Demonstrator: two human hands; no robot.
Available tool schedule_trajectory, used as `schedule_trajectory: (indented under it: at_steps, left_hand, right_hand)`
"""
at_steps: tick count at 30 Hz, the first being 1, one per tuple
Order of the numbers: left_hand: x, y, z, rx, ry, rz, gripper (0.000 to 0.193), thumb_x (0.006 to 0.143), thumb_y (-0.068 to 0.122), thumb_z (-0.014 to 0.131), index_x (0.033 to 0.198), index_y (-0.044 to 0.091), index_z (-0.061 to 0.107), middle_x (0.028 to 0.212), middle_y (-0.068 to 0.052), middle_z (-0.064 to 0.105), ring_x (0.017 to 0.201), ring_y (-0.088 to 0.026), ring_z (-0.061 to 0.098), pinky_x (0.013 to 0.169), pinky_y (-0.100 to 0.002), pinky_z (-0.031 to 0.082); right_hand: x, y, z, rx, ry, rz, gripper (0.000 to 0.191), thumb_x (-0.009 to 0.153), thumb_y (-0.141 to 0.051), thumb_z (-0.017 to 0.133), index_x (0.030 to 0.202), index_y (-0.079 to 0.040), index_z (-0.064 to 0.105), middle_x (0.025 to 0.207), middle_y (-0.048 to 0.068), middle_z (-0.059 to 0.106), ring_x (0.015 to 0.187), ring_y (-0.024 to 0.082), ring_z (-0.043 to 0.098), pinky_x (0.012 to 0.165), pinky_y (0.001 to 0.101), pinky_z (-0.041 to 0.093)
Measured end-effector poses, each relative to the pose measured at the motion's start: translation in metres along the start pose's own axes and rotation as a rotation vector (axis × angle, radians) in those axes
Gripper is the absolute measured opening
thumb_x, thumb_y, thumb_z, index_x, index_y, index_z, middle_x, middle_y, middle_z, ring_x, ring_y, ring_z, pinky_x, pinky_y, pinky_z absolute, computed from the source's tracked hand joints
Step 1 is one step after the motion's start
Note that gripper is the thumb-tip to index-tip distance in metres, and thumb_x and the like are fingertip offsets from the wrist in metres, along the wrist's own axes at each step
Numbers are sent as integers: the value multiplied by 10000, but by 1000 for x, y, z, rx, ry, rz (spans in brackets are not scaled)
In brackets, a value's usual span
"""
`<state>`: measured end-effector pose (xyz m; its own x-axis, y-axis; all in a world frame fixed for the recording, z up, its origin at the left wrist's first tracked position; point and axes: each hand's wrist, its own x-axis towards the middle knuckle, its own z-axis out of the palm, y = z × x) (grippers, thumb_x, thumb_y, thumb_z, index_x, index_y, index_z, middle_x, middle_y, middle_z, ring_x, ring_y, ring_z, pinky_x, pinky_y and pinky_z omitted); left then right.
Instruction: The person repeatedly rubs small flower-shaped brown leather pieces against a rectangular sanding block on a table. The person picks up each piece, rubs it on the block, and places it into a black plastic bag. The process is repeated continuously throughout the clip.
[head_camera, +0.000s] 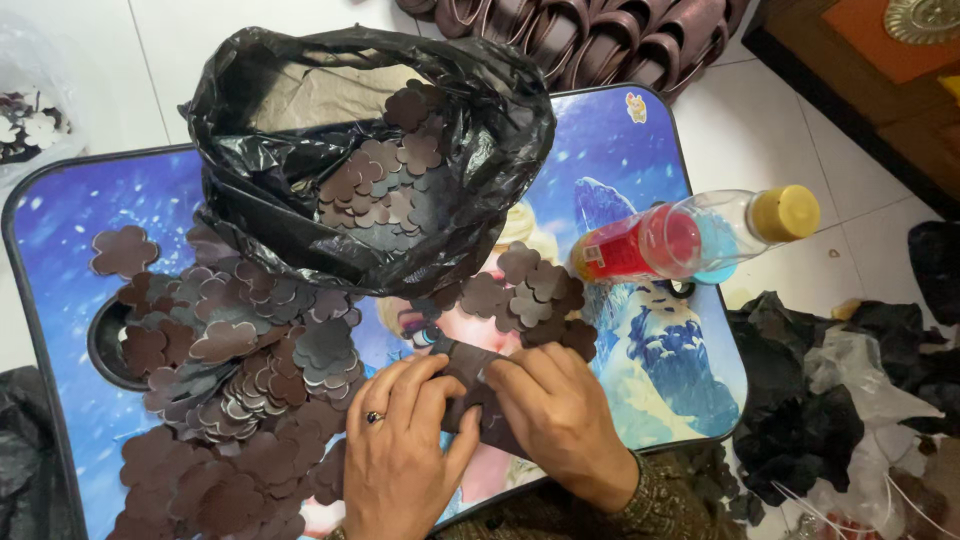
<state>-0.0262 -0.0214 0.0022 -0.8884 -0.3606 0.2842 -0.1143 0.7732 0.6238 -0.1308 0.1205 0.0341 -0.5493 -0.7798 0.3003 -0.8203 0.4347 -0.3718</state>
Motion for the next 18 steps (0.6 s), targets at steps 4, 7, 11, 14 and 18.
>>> schedule_trajectory:
  at_steps: [4,7,11,14,18]
  left_hand:
    - [1,0,0,-9,26,17,300,733,222,804,983,129,666,1235,-37,632,1236,-276,555,1038,-486,413]
    - [1,0,0,-20,30,16,243,771,239,801,959,144,677,1234,-27,634,1234,-270,557,1040,-480,416]
    - [0,1,0,4,30,51,185,792,250,787,948,174,721,1243,-22,633,1230,-277,553,1039,-476,419]
    - [-1,1,0,7,20,42,178,783,256,788,944,192,747,1236,-12,636,1219,-274,553,1032,-475,419]
    - [0,1,0,13,16,43,159,787,251,795,931,200,751,1231,-8,643,1217,-272,553,1029,-471,421]
  right_hand:
    - [-2,-1,1,71,0,-26,236,786,-47,772,1007,-62,691,889,81,618,812,288,598,710,401,472]
    - [-1,2,-1,6,-10,54,223,786,-48,780,996,-70,707,863,85,615,786,296,588,685,413,457]
    - [-10,6,-3,44,15,73,224,802,-29,770,1014,-65,703,913,91,638,825,292,607,713,396,473]
    - [-24,2,-1,74,-10,63,266,785,-13,757,1043,-41,698,953,108,657,843,298,615,728,387,490]
    - [-39,-4,-4,9,-14,60,273,758,-24,748,1025,-51,694,947,85,670,861,287,636,778,395,512]
